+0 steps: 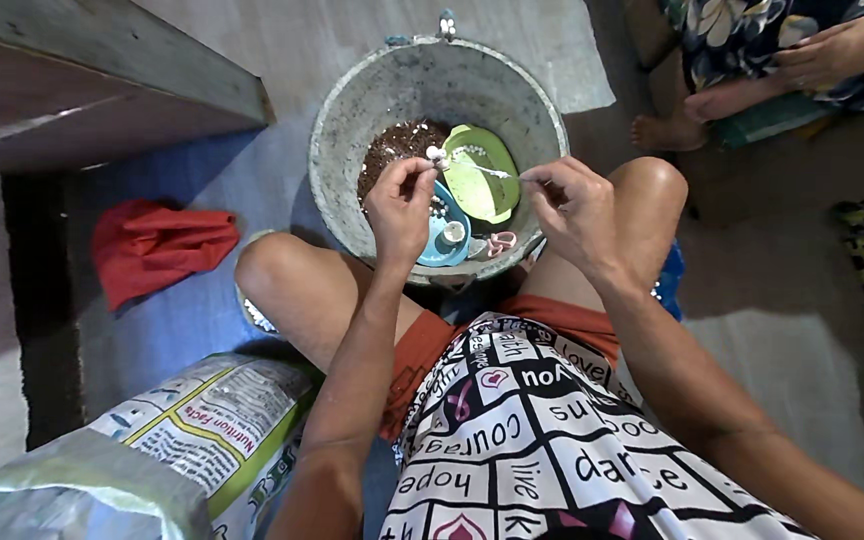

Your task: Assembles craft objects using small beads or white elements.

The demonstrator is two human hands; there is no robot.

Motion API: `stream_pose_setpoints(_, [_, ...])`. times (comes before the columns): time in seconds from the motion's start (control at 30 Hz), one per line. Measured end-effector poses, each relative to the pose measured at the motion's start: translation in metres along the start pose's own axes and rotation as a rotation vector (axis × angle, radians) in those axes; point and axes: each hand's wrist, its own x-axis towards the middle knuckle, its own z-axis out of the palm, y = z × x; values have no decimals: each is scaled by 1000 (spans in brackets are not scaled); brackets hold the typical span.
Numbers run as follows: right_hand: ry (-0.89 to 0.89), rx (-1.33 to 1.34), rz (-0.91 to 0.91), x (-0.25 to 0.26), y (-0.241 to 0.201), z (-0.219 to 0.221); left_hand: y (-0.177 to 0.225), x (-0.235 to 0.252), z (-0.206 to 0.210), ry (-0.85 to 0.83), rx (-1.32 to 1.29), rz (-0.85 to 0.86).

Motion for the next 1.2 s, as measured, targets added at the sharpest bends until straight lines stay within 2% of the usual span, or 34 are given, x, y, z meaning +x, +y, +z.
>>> stream_pose_setpoints(0.13, [-203, -112, 139, -2, 19, 10, 3, 6, -6, -6, -618, -381])
stream_pose_setpoints(0.2, [-239, -111, 151, -6, 23, 17, 6, 9, -10, -4, -793, -483])
stream_pose_setpoints(0.27, [-224, -88, 126, -7, 22, 20, 7, 10, -11, -5, -872, -516])
stream_pose_setpoints(0.47, [-119, 51, 167, 5, 27, 19, 2, 10, -10, 3, -902, -543])
stream_pose_setpoints(0.63, [0, 300, 160, 4, 9, -9, -5, 9, -8, 42, -786, -520])
stream_pose_setpoints(0.73, [-23, 179, 128, 8, 9, -8, -7, 9, -4, 97, -636, -457])
stream_pose_setpoints(0.8, [-136, 12, 149, 10, 17, 12, -6, 11, -4, 108, -649, -472])
stream_pose_setpoints(0.93, [-380, -213, 230, 7, 51, 82, 0, 10, -3, 97, -752, -536])
stream_pose_setpoints(1.2, [-600, -304, 308, 11, 82, 175, 15, -30, 0, 96, -802, -614])
